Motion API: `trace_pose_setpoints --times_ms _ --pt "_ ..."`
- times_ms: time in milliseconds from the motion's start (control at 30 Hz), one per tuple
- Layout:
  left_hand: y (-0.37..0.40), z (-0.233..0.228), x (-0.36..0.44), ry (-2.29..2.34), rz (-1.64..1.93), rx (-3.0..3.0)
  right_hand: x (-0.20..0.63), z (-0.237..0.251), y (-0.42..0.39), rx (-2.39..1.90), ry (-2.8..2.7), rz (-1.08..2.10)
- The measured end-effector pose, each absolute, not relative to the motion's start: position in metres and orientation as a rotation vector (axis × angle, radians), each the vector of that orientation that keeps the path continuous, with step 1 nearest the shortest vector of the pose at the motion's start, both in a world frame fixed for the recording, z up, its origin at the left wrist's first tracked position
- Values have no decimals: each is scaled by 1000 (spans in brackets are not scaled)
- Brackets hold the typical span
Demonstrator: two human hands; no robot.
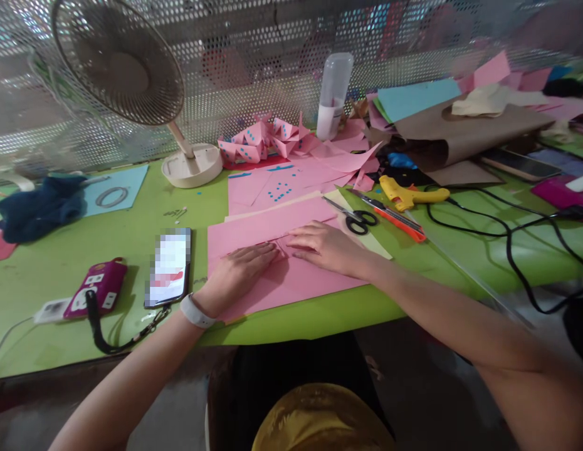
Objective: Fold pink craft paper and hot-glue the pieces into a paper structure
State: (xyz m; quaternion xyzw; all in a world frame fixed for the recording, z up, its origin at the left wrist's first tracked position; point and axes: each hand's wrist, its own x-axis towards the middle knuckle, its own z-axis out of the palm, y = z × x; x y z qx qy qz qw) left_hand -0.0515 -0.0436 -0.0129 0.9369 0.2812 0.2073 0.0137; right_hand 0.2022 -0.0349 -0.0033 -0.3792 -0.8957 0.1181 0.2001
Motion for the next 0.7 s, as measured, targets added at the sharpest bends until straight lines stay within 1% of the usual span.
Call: trace_pose_setpoints --times_ms 167,400,700 --pt "-45 -6 -51 965 709 2967 203 -3 -35 -1070 -2506 321" --pt "-49 1 -51 839 655 2997 203 -3 -35 -1072 -2512 334" --pt "-45 -5 -49 951 734 2937 202 1 -38 -1100 -2525 336"
